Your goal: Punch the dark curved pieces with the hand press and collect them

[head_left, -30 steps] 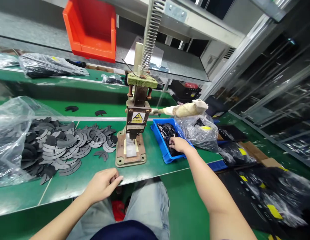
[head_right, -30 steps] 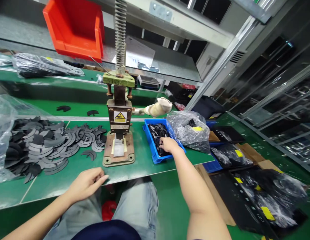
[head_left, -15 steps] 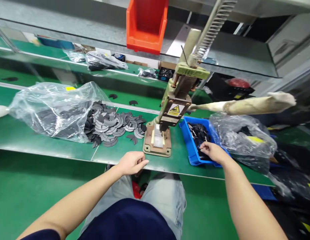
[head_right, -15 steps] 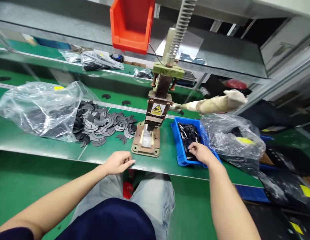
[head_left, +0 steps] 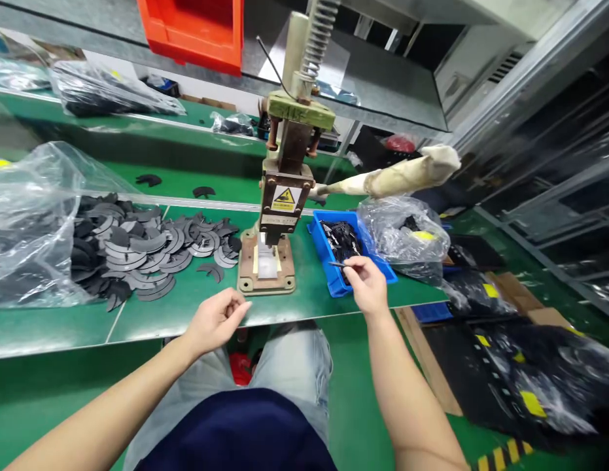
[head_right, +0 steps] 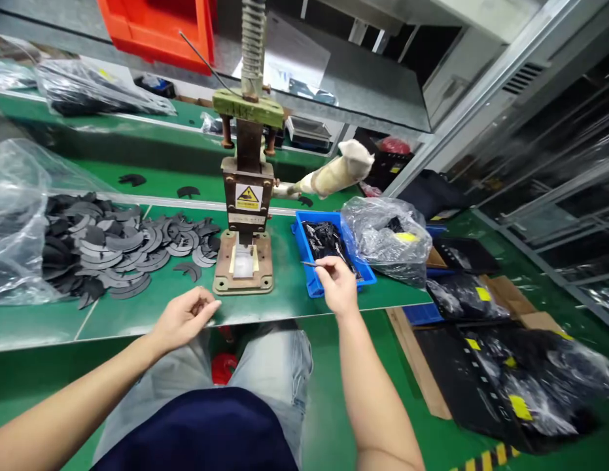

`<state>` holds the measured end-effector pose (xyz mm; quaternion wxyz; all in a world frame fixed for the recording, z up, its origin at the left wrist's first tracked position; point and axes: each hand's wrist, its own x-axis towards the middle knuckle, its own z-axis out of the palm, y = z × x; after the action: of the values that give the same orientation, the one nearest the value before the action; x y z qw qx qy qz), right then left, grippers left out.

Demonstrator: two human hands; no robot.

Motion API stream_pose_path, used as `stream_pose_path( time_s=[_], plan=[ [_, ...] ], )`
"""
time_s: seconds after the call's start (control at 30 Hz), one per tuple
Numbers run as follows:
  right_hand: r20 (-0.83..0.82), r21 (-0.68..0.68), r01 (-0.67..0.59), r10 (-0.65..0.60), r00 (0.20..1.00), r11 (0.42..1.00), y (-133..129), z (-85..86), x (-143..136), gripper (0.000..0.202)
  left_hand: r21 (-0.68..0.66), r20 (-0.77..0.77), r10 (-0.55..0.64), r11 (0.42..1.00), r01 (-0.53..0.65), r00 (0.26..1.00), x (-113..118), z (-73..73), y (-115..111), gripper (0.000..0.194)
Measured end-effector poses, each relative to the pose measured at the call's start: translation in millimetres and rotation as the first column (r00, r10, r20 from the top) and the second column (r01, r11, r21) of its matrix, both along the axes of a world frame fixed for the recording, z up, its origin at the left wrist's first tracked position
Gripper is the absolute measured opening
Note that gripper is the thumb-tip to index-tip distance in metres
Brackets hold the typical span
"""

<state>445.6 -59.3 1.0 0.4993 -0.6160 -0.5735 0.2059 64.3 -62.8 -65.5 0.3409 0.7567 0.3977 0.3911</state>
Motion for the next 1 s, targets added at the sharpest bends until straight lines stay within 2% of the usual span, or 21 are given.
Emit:
stream_pose_path(
  time_s=[0.07, 0.17, 0.23, 0.33, 0.5, 0.67, 0.87, 1.0],
  plan=[
    [-0.119, 0.012, -0.065, 0.066, 0.991, 0.998, -14, -8.1, -39, 0.028, 0.092, 0.069, -0.060, 0.994, 0.053, 0.996, 14, 19.0, -4, 0.009],
    [-0.294, -0.024, -0.177, 0.162, 0.942, 0.984, -30, -22.8, -94, 0.024, 0.185, 0.088, -0.165, 0.972, 0.147, 0.982, 33, 43.3, -5, 0.035],
    [-0.398, -0.049, -0.242, 0.203, 0.895, 0.969, -36, -32.0, -121, 0.022, 0.184, 0.087, -0.188, 0.968, 0.170, 0.978, 40, 50.9, -5, 0.038],
    [-0.519, -0.064, -0.303, 0.227, 0.824, 0.951, -40, -43.1, -145, 0.026, 0.165, 0.081, -0.157, 0.976, 0.142, 0.984, 39, 51.1, -8, 0.031],
    [-0.630, -0.074, -0.344, 0.224, 0.744, 0.936, -40, -52.1, -157, 0.030, 0.154, 0.082, -0.119, 0.983, 0.105, 0.990, 28, 45.6, -14, 0.024],
    [-0.670, -0.077, -0.353, 0.214, 0.711, 0.932, -41, -53.9, -161, 0.031, 0.167, 0.099, -0.113, 0.981, 0.096, 0.989, 25, 46.2, -14, 0.020],
    [-0.658, -0.089, -0.348, 0.207, 0.724, 0.933, -43, -55.2, -161, 0.032, 0.172, 0.101, -0.125, 0.979, 0.107, 0.987, 24, 47.0, -15, 0.021],
    [-0.607, -0.090, -0.346, 0.224, 0.762, 0.934, -44, -54.2, -166, 0.031, 0.246, 0.086, -0.148, 0.961, 0.123, 0.985, 21, 49.3, -13, 0.018]
  ],
)
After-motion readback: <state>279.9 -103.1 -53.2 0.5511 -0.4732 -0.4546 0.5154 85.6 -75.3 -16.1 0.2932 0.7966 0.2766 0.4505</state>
